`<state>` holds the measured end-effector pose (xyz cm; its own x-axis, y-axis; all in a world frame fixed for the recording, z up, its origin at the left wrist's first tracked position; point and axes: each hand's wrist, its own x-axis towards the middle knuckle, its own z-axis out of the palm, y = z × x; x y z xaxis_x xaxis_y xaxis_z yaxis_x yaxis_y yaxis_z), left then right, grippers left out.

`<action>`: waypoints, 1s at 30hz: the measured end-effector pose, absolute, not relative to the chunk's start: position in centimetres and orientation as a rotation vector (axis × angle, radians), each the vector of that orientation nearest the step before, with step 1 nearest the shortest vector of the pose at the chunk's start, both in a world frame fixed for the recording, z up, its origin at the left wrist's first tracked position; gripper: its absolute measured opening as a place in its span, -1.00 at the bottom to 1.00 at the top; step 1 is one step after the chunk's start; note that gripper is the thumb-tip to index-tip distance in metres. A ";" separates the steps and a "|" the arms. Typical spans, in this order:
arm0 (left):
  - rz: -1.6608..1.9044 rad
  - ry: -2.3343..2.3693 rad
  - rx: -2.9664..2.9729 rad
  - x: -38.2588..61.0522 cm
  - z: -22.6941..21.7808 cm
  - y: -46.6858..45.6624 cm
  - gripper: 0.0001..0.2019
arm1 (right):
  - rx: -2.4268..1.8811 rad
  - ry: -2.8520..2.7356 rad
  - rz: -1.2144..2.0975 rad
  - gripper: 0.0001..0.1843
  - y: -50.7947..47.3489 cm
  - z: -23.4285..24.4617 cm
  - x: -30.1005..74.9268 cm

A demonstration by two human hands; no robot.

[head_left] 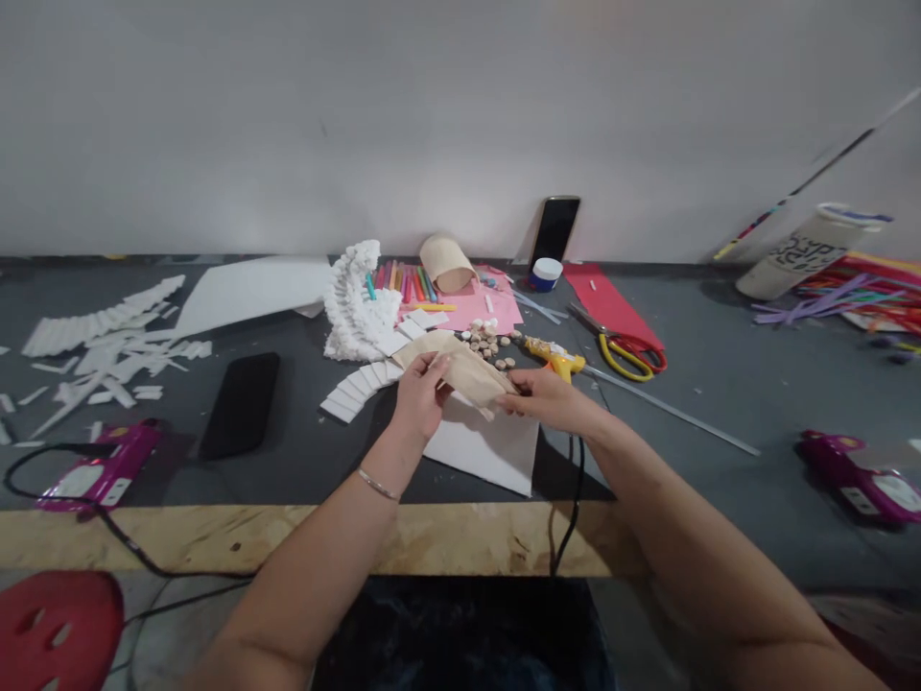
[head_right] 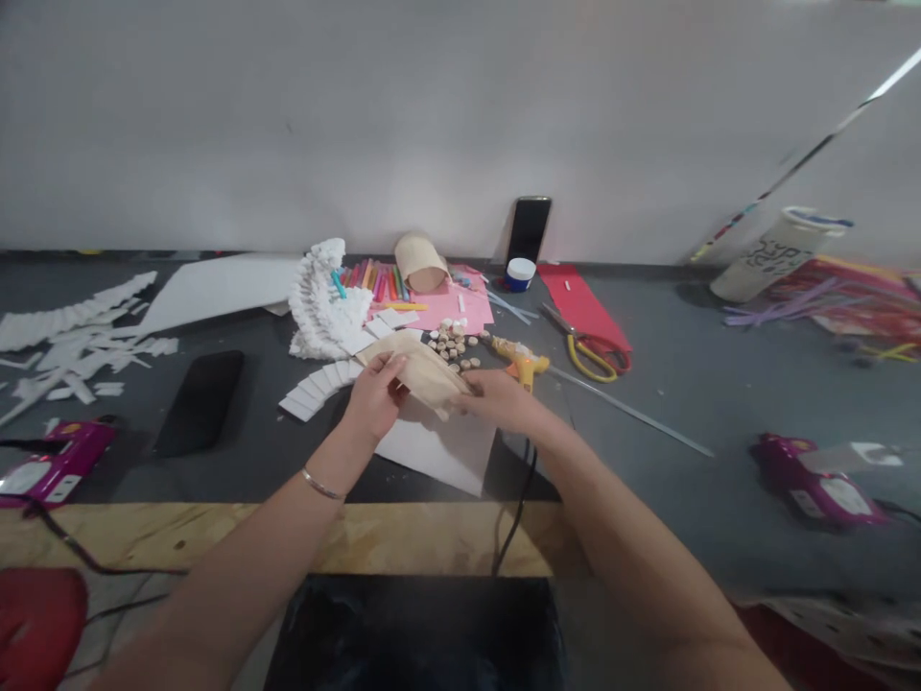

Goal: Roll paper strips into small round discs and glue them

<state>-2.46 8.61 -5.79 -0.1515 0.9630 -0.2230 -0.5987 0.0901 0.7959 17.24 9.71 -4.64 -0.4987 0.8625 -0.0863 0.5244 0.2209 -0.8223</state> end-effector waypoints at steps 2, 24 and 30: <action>1.474 1.009 0.532 -3.0 -6.1 8.9 -0.61 | -1.312 -2.053 1.229 -0.68 10.1 -4.9 18.2; 1.119 1.635 2.367 -3.7 -6.0 7.5 -0.78 | -1.234 -2.026 0.775 -0.81 10.3 -5.6 17.8; 1.101 1.716 2.427 -3.7 -5.5 7.2 -0.91 | -1.214 -2.088 0.514 -0.78 10.5 -5.8 18.1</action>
<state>-3.72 7.19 -5.52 0.1728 0.8191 0.5470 0.8388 -0.4135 0.3542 18.12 10.48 -5.81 -0.3516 0.8706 0.3441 0.6111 0.4919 -0.6201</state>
